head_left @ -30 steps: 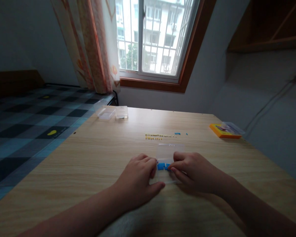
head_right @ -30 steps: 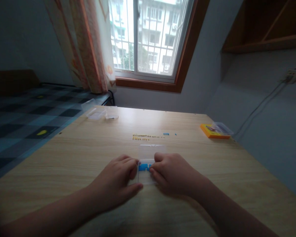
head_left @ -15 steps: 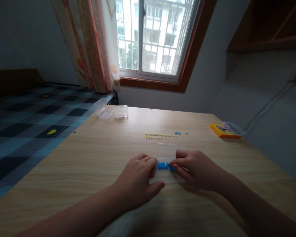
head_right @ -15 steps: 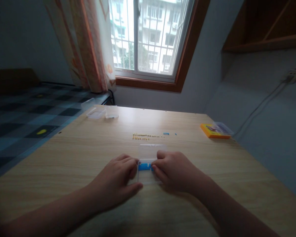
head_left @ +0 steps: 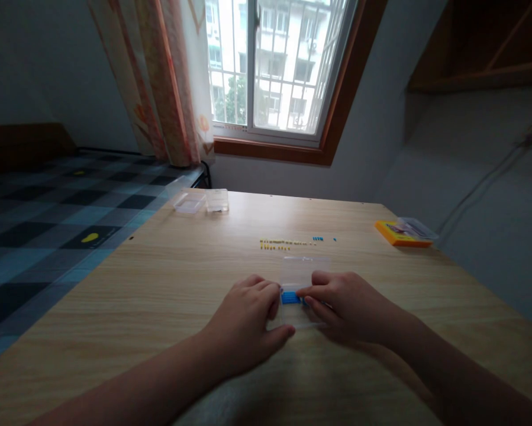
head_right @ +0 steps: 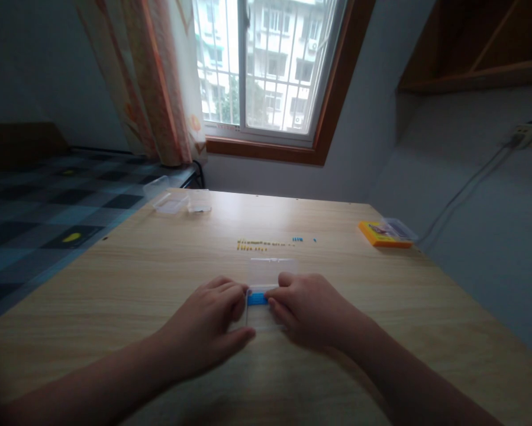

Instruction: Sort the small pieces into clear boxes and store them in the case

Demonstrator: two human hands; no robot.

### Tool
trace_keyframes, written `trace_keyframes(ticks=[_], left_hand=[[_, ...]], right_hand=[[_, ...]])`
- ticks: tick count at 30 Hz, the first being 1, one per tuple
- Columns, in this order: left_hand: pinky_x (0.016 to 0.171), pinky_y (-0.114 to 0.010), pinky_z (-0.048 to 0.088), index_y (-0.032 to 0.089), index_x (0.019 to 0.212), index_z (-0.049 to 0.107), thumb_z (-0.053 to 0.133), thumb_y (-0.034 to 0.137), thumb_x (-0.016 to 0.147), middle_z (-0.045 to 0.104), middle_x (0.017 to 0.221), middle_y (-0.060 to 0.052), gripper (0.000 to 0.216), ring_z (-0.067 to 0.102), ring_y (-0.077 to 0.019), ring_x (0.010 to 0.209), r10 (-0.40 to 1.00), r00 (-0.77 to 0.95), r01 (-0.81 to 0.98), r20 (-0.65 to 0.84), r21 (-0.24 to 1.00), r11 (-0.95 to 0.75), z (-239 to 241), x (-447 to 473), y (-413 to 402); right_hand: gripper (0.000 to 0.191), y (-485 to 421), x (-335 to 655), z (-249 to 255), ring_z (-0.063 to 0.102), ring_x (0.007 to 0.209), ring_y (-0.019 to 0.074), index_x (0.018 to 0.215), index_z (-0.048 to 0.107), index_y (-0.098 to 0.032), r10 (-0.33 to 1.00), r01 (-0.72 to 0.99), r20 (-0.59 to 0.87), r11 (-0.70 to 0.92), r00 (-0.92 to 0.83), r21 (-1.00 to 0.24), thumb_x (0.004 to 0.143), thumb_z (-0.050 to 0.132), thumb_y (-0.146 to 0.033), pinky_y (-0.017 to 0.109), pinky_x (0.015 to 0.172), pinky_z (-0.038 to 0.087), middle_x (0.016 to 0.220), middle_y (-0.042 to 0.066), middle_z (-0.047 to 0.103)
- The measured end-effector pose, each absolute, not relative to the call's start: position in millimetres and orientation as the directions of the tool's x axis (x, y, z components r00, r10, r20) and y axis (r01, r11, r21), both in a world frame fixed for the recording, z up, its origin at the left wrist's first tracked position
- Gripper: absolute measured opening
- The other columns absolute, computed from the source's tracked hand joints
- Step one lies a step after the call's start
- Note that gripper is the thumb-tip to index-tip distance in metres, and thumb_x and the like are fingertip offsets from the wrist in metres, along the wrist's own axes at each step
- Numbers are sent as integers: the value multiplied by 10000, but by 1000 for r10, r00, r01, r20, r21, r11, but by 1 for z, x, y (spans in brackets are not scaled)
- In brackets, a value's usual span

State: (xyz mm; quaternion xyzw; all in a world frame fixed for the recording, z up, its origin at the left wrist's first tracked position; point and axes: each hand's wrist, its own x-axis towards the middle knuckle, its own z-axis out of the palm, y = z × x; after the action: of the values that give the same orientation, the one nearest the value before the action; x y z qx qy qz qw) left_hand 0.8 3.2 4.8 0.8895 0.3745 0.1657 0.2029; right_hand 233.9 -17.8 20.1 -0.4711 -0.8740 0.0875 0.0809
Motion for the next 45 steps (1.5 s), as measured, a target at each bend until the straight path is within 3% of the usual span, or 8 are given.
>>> trace_keyframes(ticks=[9,16,25,45], left_hand=[[767,-354,388,223,726,445,742,320,759,632,826,-11,315,549,-253,901,730,664,592,160,482,-645,3,1,3],[761,-352,387,223,727,444,733,328,765,632,827,-11,310,550,-255,906,729,666,592,158,482,-646,3,1,3],[765,-350,386,220,729,447,742,316,757,634,832,-12,312,546,-253,906,727,667,588,163,485,-648,3,0,3],[786,-354,390,219,729,452,752,314,753,635,839,-10,316,545,-249,905,731,666,593,148,491,-639,3,0,4]], right_hand=[[283,-17,233,19,470,637,90,882,717,-198,849,827,43,523,-526,-205,998,471,-275,267,611,251,831,17,605],[288,-18,233,22,477,642,92,930,726,-207,850,827,58,524,-524,-206,1004,460,-286,267,616,258,839,19,607],[294,-21,235,26,439,618,72,778,678,-166,822,796,20,557,-569,-239,966,477,-268,248,609,254,785,4,578],[318,-17,244,27,454,611,69,753,651,-146,843,815,26,528,-538,-240,979,464,-270,238,607,250,772,12,603]])
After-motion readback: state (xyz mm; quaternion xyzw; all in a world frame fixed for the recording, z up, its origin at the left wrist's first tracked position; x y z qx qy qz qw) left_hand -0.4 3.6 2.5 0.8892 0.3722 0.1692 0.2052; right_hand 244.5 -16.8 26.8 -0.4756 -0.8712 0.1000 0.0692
